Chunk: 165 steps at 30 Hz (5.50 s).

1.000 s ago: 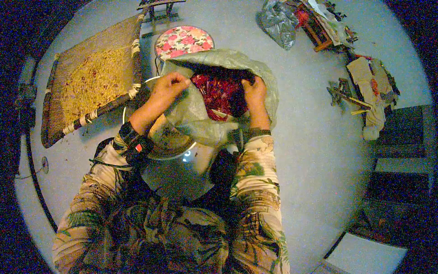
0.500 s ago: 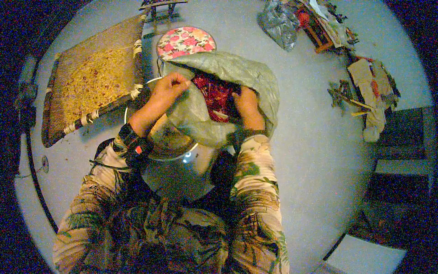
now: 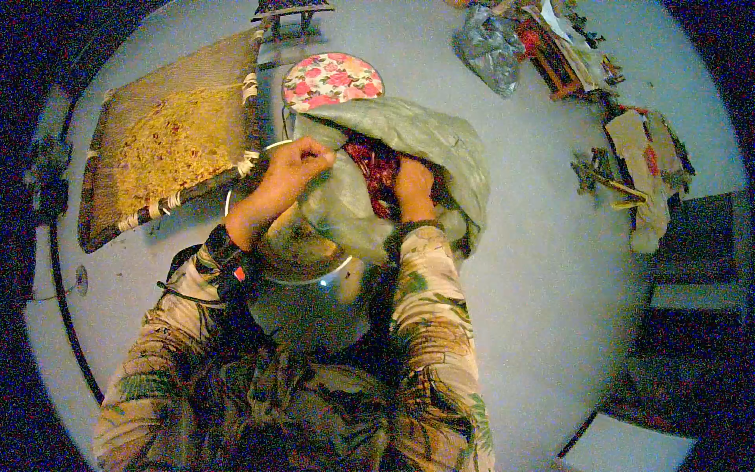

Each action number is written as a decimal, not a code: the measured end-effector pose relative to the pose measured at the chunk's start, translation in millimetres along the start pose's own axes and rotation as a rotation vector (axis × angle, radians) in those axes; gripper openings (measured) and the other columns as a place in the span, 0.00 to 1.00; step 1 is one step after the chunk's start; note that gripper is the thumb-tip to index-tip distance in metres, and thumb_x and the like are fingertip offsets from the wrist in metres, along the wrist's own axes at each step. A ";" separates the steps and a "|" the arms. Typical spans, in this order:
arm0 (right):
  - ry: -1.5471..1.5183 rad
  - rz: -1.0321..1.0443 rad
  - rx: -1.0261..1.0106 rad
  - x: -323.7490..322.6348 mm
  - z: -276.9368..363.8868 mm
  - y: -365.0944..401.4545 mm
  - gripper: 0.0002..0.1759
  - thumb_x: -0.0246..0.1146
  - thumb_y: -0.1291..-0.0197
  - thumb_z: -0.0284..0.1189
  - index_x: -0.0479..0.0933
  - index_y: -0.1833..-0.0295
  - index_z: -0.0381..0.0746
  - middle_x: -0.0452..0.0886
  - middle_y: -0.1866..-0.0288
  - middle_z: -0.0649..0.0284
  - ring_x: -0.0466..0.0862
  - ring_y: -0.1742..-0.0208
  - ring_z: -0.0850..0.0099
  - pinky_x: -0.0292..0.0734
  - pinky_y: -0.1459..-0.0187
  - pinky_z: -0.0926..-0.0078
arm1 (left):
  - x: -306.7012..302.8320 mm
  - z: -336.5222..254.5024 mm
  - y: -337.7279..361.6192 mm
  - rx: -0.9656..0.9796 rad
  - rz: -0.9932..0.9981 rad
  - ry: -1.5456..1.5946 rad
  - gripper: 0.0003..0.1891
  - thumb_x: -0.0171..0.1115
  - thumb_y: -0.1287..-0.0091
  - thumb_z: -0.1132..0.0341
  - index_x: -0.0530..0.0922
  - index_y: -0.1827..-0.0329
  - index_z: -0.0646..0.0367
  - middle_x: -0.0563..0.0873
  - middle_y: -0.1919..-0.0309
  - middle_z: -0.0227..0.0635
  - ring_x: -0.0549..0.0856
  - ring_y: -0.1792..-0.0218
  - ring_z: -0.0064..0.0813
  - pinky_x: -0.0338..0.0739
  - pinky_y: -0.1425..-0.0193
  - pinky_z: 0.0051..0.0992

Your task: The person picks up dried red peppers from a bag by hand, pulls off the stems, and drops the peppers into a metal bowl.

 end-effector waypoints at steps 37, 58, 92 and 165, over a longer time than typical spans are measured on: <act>-1.656 0.278 0.251 -105.2 55.3 96.3 0.06 0.61 0.37 0.32 0.75 0.64 0.41 0.80 0.65 0.68 0.80 0.62 0.78 0.80 0.55 0.75 | 63.0 17.4 1.8 -0.093 0.306 0.415 0.05 0.62 0.36 0.69 0.75 0.65 0.59 0.81 0.78 0.30 0.78 0.78 0.18 0.71 0.75 0.19; -1.678 0.071 0.331 -86.5 42.4 89.7 0.09 0.63 0.39 0.31 0.74 0.71 0.43 0.80 0.68 0.68 0.80 0.67 0.78 0.79 0.62 0.80 | 58.3 -12.3 26.9 0.049 0.183 -0.121 0.09 0.67 0.43 0.69 0.74 0.67 0.61 0.79 0.79 0.34 0.76 0.76 0.21 0.69 0.73 0.26; -1.099 0.118 -0.134 -94.4 57.0 93.8 0.06 0.67 0.44 0.26 0.77 0.66 0.37 0.78 0.70 0.73 0.73 0.68 0.84 0.70 0.65 0.84 | 56.0 -6.6 -2.5 0.065 0.272 0.376 0.19 0.68 0.42 0.70 0.75 0.49 0.63 0.83 0.56 0.35 0.81 0.57 0.23 0.76 0.50 0.24; -1.517 -0.108 0.333 -98.0 8.9 74.8 0.14 0.60 0.36 0.34 0.76 0.54 0.33 0.82 0.57 0.60 0.82 0.59 0.74 0.81 0.57 0.75 | 45.8 3.8 -4.6 -0.041 0.106 0.393 0.11 0.66 0.42 0.76 0.76 0.57 0.64 0.82 0.74 0.28 0.78 0.76 0.16 0.71 0.77 0.18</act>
Point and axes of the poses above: each hand's wrist, its own y-axis away from the middle knuckle, its own x-axis out of the palm, z = x × y, the point moved 3 cm from there along -y, towards the middle knuckle
